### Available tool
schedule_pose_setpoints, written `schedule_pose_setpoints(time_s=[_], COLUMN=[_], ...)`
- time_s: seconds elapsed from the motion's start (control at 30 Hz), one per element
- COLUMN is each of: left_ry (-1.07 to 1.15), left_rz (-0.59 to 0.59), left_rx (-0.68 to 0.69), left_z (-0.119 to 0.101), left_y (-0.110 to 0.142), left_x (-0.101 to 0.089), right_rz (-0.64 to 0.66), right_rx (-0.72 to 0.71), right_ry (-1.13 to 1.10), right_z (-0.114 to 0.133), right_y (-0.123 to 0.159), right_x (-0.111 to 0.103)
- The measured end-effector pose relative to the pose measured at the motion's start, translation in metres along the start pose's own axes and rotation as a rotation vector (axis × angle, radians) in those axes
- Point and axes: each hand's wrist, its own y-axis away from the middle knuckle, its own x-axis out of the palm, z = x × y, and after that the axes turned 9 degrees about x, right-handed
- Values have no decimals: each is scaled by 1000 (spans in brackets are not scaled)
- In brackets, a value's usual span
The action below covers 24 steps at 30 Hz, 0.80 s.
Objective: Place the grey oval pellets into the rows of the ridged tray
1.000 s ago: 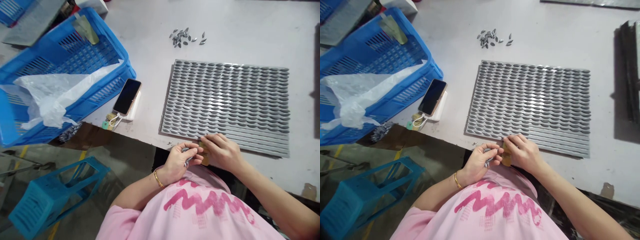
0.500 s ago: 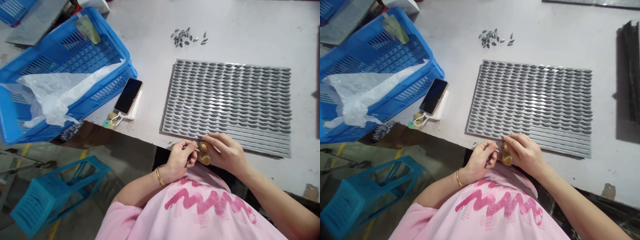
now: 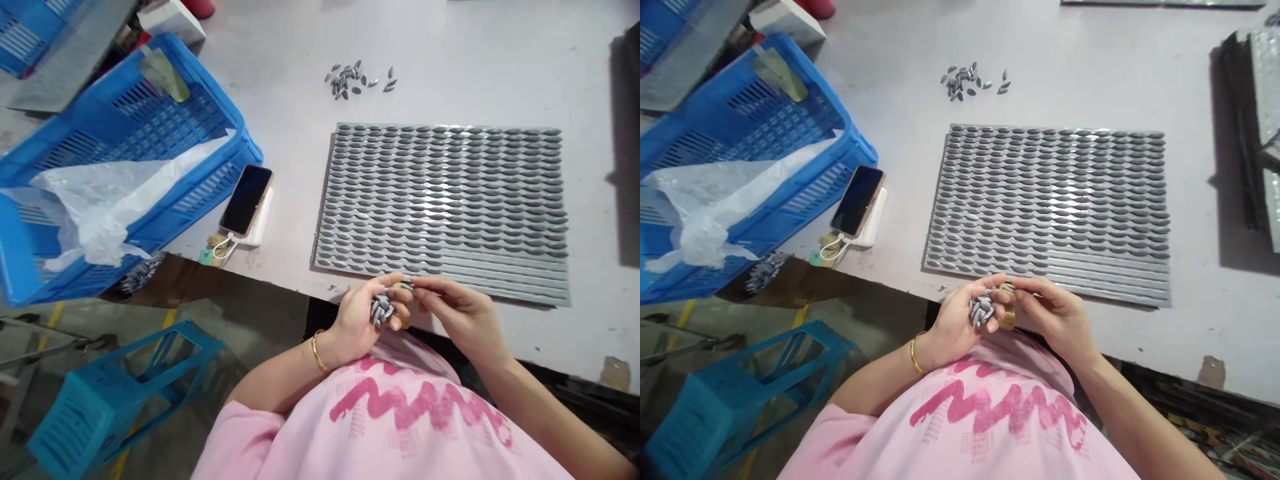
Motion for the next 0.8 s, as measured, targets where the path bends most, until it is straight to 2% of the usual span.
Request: schedule_pose_setpoints(time_s=[0.07, 0.17, 0.23, 0.3, 0.43, 0.6, 0.8], left_ry=[-37, -103, -129, -152, -188, -150, -153], left_rz=[-8, -15, 8, 36, 26, 4, 12], left_rx=[46, 84, 74, 56, 42, 52, 88], left_z=[-2, -2, -1, 0, 1, 1, 4], left_y=[2, 6, 7, 7, 7, 5, 3], left_x=[0, 1, 1, 0, -2, -2, 0], right_rz=[-61, -112, -87, -35, 3, 24, -9], right_rx=[-122, -389, -527, -603, -666, -639, -584], right_ry=[160, 435, 547, 608, 704, 748, 634], right_z=[-8, -22, -28, -31, -31, -32, -23], right_y=[-3, -12, -18, -22, -24, -25, -22], right_x=[-9, -18, -19, -18, -18, -19, -18])
